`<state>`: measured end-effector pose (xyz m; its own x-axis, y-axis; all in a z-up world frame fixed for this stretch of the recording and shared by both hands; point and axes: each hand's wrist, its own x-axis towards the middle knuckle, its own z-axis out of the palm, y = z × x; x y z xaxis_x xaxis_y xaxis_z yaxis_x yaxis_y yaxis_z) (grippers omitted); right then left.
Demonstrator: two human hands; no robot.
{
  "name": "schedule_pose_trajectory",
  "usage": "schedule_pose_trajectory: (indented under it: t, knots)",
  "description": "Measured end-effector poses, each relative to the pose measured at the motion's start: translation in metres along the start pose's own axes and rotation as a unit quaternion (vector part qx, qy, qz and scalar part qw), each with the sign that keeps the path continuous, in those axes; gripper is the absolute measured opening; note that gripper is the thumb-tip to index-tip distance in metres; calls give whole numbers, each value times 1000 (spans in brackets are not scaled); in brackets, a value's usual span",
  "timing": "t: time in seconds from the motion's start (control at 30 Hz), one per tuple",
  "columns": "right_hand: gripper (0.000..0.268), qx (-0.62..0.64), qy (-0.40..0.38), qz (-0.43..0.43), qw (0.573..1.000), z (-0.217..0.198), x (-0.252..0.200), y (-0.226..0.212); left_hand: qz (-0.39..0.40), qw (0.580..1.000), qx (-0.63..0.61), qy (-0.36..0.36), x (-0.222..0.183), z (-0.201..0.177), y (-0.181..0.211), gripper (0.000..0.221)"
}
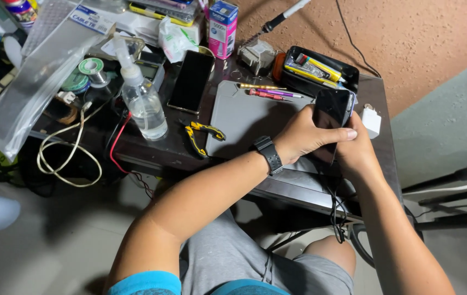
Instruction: Repairing a smartphone by connecting internal components and testing the power with a charging cable.
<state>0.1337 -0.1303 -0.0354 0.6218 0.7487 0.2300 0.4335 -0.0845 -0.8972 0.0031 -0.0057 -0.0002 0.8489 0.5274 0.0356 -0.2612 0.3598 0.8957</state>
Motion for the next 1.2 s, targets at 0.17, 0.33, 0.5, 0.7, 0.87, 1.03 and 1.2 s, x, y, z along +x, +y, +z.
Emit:
schedule_pose_trajectory:
  t: [0.17,0.33,0.5,0.7,0.87,1.03,1.2]
  knots:
    - [57,4,-2,0,1000,2,0,-13,-4,1000,8,-1,-6,0,5,85]
    - [56,17,7,4,1000,1,4,-7,5,1000,12,-2,-9,0,8,82]
    - [47,29,22,-17,999,1,2,-6,18,998,63,-10,-9,10,9,90]
    - [38,47,62,-41,996,10,-7,-10,70,996,-21,-57,-12,8,11,68]
    - [66,40,90,-20,995,6,-1,13,87,993,-15,-73,-5,6,0,75]
    - [77,59,121,-27,990,14,-7,-13,105,991,-28,-82,-1,4,-7,71]
    - [83,47,113,-70,990,14,-11,-17,96,991,-47,-78,-5,8,1,67]
